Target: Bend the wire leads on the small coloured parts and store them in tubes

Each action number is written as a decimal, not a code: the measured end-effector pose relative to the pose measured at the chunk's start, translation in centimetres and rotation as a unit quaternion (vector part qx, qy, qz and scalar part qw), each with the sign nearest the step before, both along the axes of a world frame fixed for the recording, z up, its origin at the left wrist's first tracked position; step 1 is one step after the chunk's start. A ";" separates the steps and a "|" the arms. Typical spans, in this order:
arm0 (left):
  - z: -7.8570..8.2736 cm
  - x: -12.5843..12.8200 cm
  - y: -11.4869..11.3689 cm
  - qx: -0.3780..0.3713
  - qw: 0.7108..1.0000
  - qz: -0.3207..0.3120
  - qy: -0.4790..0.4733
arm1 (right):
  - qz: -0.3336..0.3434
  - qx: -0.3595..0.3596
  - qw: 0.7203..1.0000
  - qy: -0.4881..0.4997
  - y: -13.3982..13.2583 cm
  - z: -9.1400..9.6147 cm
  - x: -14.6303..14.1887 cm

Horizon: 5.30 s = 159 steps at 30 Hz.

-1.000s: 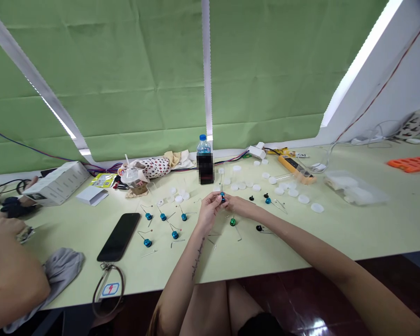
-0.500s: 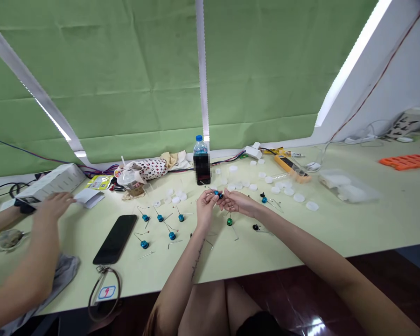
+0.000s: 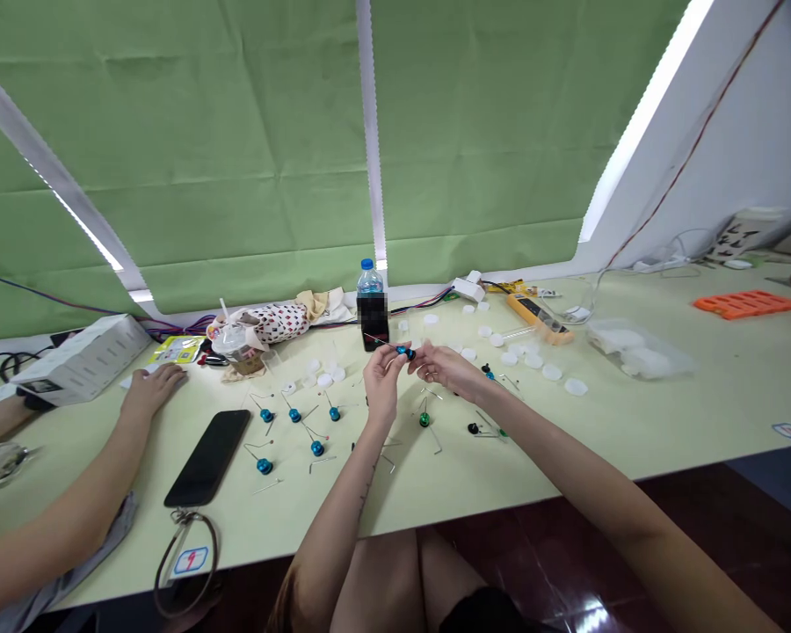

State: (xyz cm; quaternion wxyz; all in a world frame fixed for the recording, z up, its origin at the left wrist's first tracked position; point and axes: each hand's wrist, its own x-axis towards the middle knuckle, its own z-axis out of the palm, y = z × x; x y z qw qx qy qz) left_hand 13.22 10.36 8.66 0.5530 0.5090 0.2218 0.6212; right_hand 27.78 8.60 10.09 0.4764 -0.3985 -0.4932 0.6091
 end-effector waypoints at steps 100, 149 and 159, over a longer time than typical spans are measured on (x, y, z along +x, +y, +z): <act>-0.5 0.8 -0.6 -0.007 0.999 0.027 -0.029 | 0.050 -0.130 0.986 0.091 -0.5 -0.2 -0.5; -0.8 -0.5 0.7 -0.026 0.999 0.020 -0.018 | 0.013 0.265 0.785 -0.559 2.4 -6.8 -1.5; -0.6 -0.6 0.5 -0.029 0.999 -0.008 -0.031 | 0.005 0.262 0.661 -0.703 1.8 -6.7 0.7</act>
